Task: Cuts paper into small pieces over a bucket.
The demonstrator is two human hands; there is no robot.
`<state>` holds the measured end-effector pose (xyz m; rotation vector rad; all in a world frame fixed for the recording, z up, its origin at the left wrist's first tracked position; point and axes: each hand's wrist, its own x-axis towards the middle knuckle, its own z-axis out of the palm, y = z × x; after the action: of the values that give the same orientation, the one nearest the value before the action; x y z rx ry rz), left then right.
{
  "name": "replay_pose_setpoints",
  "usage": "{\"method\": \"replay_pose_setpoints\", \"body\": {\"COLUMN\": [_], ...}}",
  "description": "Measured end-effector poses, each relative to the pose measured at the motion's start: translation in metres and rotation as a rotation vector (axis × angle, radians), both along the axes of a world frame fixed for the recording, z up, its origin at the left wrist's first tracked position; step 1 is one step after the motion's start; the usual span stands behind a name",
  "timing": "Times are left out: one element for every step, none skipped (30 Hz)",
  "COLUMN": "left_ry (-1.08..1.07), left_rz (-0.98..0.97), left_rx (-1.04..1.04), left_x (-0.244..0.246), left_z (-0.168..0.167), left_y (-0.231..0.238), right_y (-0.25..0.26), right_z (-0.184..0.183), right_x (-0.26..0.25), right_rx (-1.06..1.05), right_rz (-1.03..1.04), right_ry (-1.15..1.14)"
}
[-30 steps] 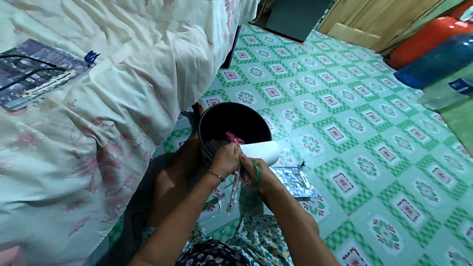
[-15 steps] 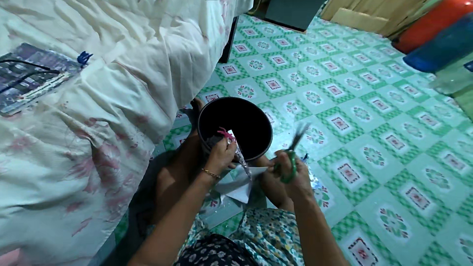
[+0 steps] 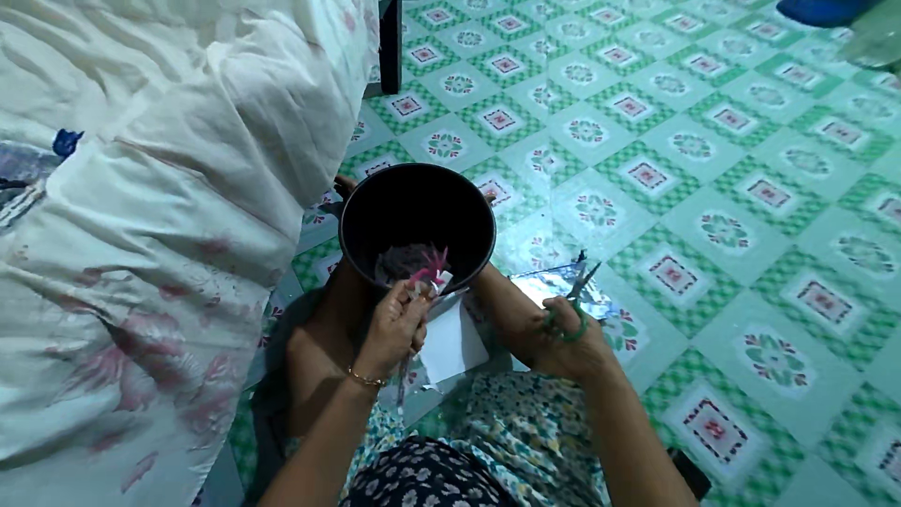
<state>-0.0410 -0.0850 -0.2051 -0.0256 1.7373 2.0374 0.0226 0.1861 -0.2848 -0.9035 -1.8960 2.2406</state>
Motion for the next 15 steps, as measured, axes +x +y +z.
{"method": "replay_pose_setpoints", "body": {"left_ry": [0.002, 0.023, 0.059, 0.092, 0.116, 0.133, 0.158, 0.192, 0.24, 0.312, 0.405, 0.499, 0.582, 0.63, 0.63], "left_rz": [0.014, 0.029, 0.035, 0.028, 0.005, -0.024, -0.058, -0.09, -0.126, -0.164, -0.209, -0.24, -0.257, -0.271, -0.291], "left_rx": [0.023, 0.034, 0.026, -0.004, -0.05, -0.101, -0.159, -0.223, -0.307, -0.419, -0.557, -0.655, -0.708, -0.732, -0.738], "left_x": [-0.001, -0.005, -0.01, -0.016, -0.023, -0.03, -0.039, -0.047, -0.056, -0.063, -0.069, -0.072, -0.074, -0.075, -0.077], "left_z": [0.001, 0.002, 0.003, 0.006, 0.009, 0.011, 0.012, 0.01, 0.008, 0.006, 0.007, 0.009, 0.008, 0.007, 0.005], "left_y": [0.001, 0.002, 0.003, 0.004, 0.004, 0.004, 0.003, 0.003, 0.003, 0.004, 0.005, 0.006, 0.008, 0.01, 0.011], "right_y": [0.001, 0.0, -0.001, -0.003, -0.006, -0.01, -0.016, -0.022, -0.028, -0.033, -0.037, -0.041, -0.046, -0.051, -0.057], "right_z": [0.0, 0.0, 0.001, 0.001, 0.003, 0.007, 0.014, 0.022, 0.03, 0.037, 0.04, 0.044, 0.048, 0.053, 0.058], "right_x": [-0.001, -0.003, -0.004, -0.005, -0.005, -0.005, -0.004, -0.003, -0.001, 0.001, 0.001, 0.001, 0.001, 0.001, 0.001], "right_rx": [-0.033, -0.051, -0.052, -0.04, -0.016, 0.012, 0.037, 0.067, 0.1, 0.129, 0.145, 0.144, 0.163, 0.198, 0.221], "right_rz": [-0.039, -0.058, -0.059, -0.04, -0.006, 0.03, 0.068, 0.116, 0.171, 0.238, 0.307, 0.367, 0.418, 0.456, 0.49], "right_ry": [0.007, 0.011, 0.015, 0.02, 0.034, 0.045, 0.052, 0.064, 0.083, 0.104, 0.12, 0.126, 0.127, 0.119, 0.105]}}
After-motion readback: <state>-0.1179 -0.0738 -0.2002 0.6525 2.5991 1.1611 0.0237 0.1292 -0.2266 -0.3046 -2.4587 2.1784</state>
